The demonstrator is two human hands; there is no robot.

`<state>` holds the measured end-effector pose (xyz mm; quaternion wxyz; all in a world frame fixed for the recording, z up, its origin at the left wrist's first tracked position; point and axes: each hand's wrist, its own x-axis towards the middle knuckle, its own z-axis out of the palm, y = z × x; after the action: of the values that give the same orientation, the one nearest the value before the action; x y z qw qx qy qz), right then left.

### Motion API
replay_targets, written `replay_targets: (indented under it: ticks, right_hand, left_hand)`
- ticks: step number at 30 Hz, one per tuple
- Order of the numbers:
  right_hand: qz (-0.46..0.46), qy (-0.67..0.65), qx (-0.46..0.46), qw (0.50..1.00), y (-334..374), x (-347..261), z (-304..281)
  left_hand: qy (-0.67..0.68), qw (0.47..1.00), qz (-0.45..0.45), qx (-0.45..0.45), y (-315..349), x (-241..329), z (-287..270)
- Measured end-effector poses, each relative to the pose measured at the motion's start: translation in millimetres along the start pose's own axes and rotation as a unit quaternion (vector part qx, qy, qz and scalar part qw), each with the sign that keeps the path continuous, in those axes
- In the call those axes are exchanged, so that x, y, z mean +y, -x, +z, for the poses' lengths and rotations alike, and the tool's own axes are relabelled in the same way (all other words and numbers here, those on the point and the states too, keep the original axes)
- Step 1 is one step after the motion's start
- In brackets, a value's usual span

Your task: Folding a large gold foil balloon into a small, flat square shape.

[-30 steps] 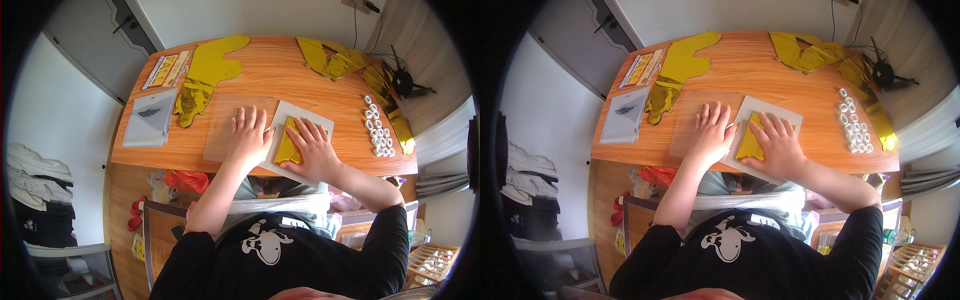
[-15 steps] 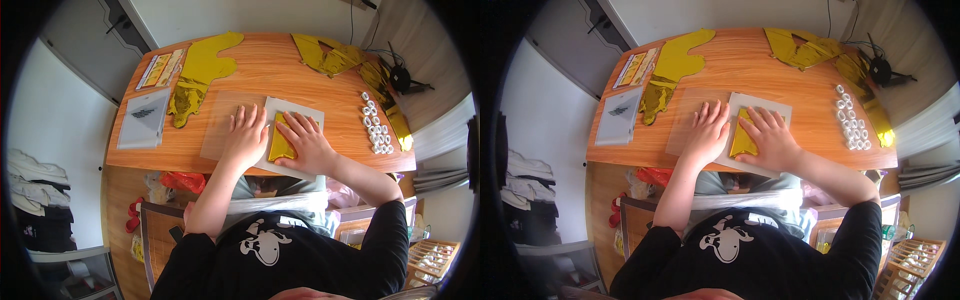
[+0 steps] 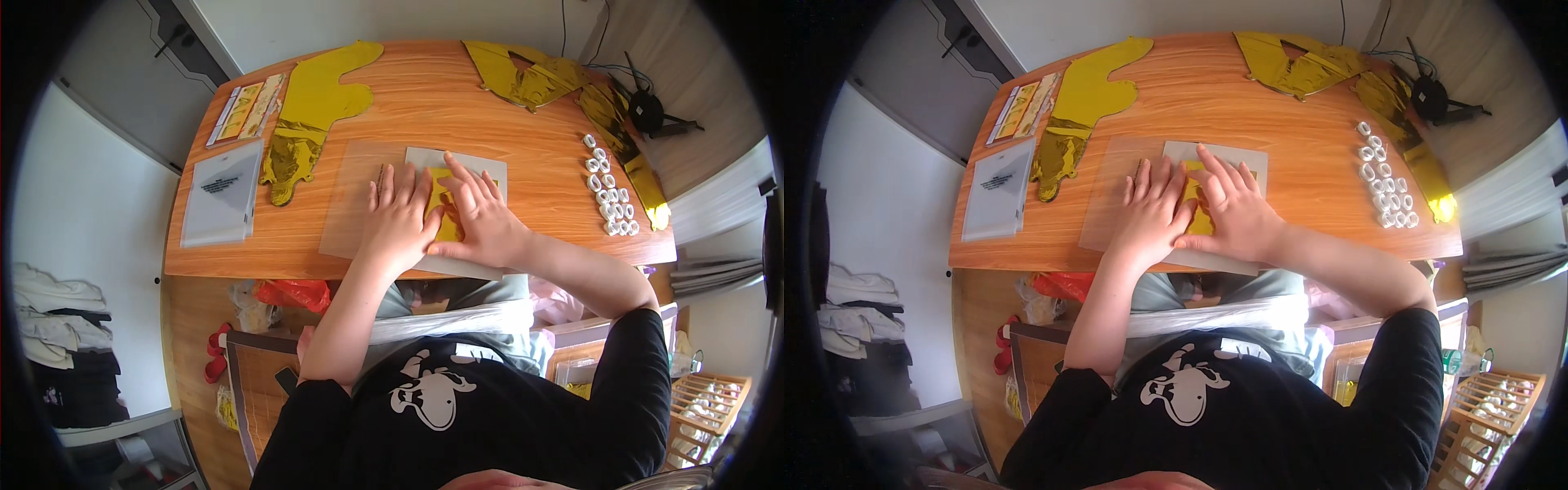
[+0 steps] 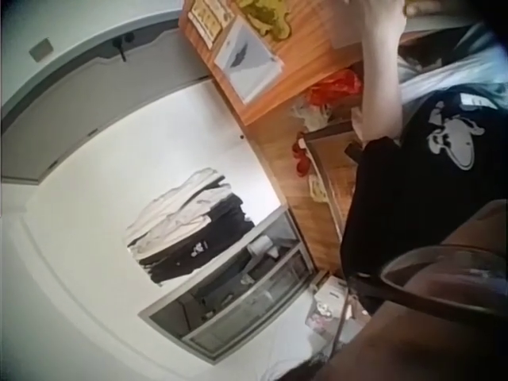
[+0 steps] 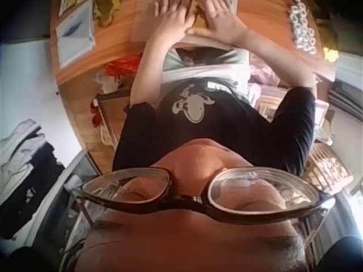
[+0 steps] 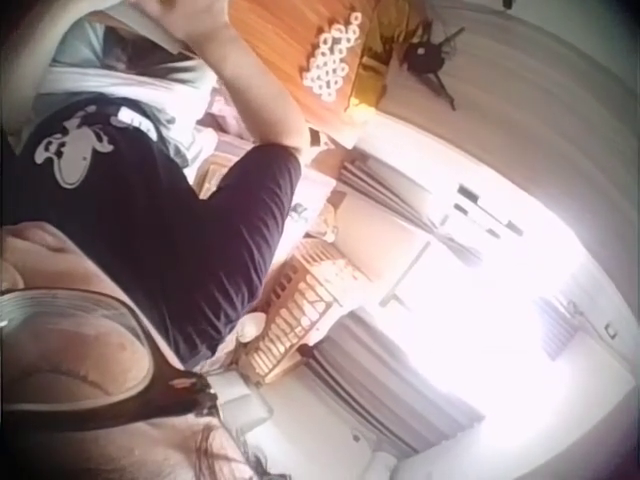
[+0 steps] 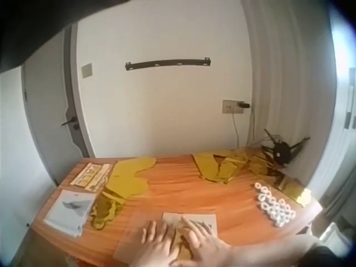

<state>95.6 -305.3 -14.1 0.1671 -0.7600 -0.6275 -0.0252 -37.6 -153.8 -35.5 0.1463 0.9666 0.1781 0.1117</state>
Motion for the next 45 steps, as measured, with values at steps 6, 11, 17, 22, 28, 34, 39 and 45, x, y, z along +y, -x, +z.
replay_targets:
  ticks: [6,11,17,22,28,34,39,45]
  right_hand:
    - [0.101,-0.151,-0.11,0.977,16.9,19.9,-33.8]
    - [0.086,-0.037,-0.171,0.981,39.8,22.6,-57.1]
    - [0.058,-0.01,-0.173,0.983,46.2,25.3,-47.3]
    - [0.032,-0.017,-0.126,0.991,31.8,14.9,-28.3]
    - [0.052,-0.082,-0.046,0.994,19.3,-1.3,-9.6]
    - [0.074,-0.093,-0.02,0.993,29.1,0.7,-8.9]
    - [0.081,-0.083,0.01,0.993,33.2,-6.8,-11.3]
    - [0.11,-0.035,0.016,0.993,41.8,-17.1,-17.0]
  left_hand:
    - [-0.034,0.999,0.013,0.019,1.4,1.0,1.2]
    - [-0.032,0.999,0.015,0.026,2.5,-0.6,2.3]
    - [0.004,0.999,0.033,-0.006,0.1,2.0,-6.4]
    - [0.004,0.999,0.037,-0.022,-2.9,4.2,-10.6]
    - [0.013,0.999,0.039,-0.027,-2.8,0.0,-10.7]
    - [0.096,0.983,0.001,-0.157,-3.7,-15.3,-57.2]
    - [-0.1,0.972,0.175,-0.118,-1.8,-41.1,-36.7]
    - [-0.133,0.958,0.245,-0.061,-3.1,-50.5,-23.4]
